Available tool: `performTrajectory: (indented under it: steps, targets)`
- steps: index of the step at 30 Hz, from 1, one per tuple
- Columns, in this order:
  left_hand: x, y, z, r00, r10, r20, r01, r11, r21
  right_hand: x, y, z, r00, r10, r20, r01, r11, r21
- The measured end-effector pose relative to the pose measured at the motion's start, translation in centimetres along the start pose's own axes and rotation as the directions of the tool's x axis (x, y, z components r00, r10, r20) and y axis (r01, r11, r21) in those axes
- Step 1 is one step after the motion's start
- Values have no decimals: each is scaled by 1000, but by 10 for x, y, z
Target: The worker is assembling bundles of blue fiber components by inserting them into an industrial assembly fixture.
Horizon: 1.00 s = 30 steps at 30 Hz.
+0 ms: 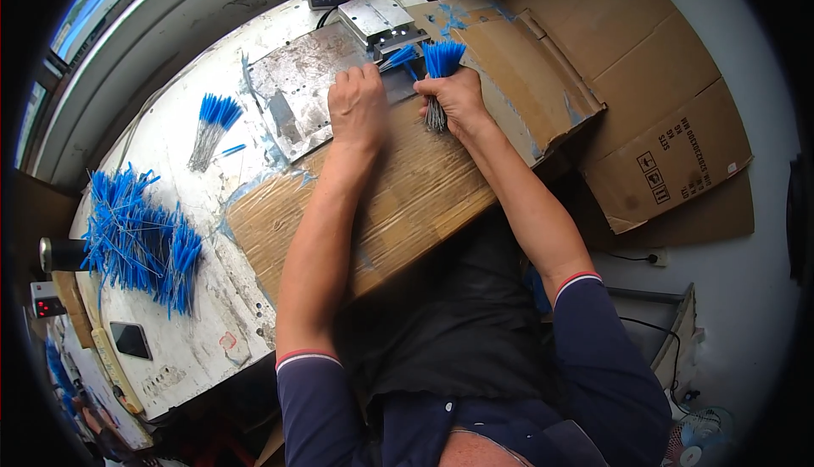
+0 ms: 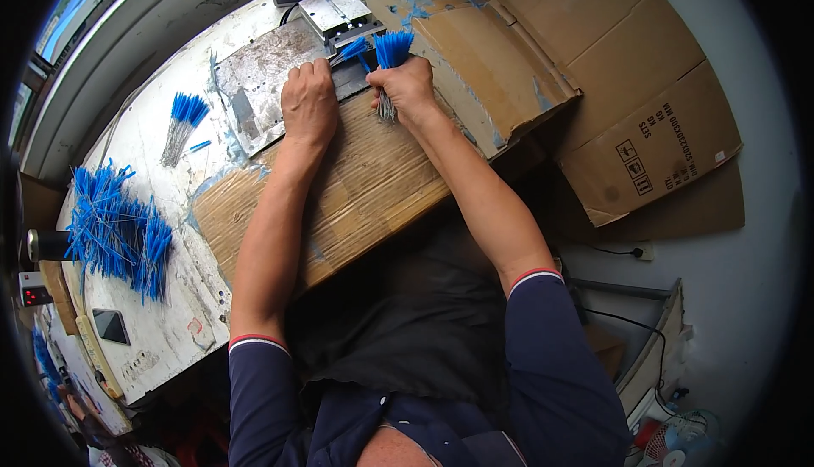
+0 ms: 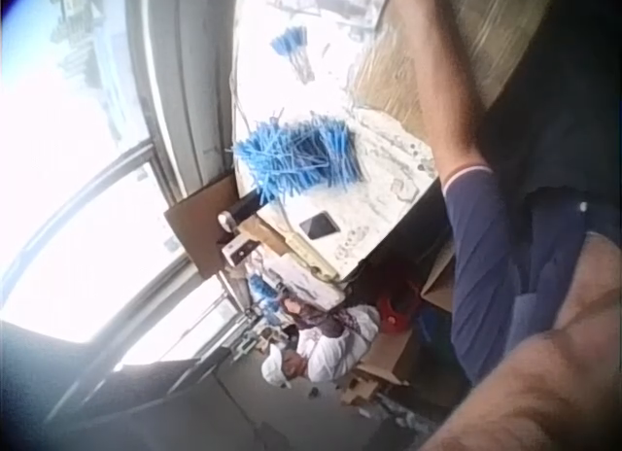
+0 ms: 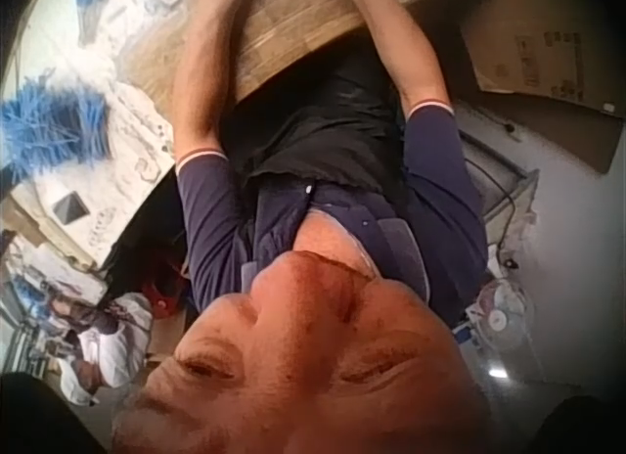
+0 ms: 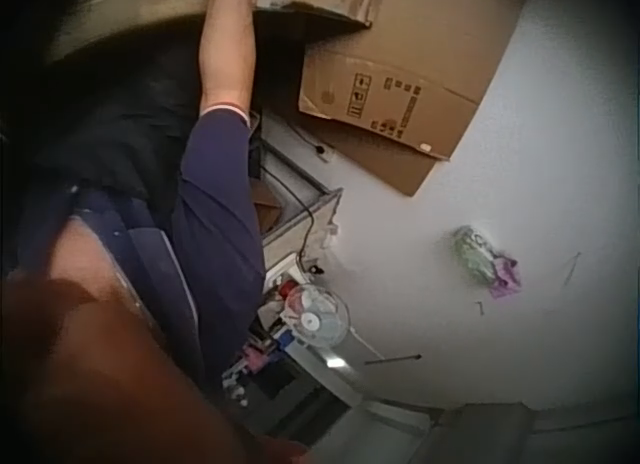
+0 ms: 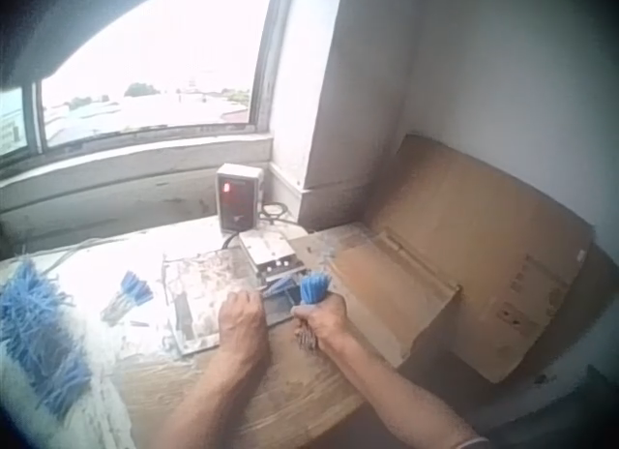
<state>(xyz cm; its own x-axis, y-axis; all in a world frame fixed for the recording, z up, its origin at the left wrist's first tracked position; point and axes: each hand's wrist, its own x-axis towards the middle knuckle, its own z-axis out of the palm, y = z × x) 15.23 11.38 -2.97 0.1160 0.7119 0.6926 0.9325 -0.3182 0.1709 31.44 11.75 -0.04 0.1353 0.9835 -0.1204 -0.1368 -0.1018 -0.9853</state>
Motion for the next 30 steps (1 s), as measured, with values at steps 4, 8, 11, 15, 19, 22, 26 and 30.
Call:
performTrajectory:
  steps: [4,8,11,15,19,22,26,30]
  targets:
    - [-1,-2,2,995,-91,43,90,995,32,1,-1,9,999,-30,-38,28,999,-41]
    - [3,-15,1,982,-164,-92,173,980,97,10,2,6,1000,-1,-30,-2,997,-83]
    - [3,-19,1,970,-215,-118,219,975,24,15,4,10,999,-19,-35,14,991,-133]
    - [5,-18,-1,973,-184,-141,182,983,-26,16,4,14,996,-34,-80,20,985,-171]
    - [4,-9,0,968,-163,-191,139,982,-131,12,-2,13,994,84,-71,-87,995,-40]
    - [2,-1,0,981,-183,-65,170,971,-166,11,-4,3,990,140,33,-142,985,97]
    - [2,0,2,986,-161,-48,147,963,-225,7,-2,-7,995,84,56,-93,976,198]
    - [0,-3,4,990,-132,-47,119,968,-223,5,0,-8,995,72,63,-84,972,218]
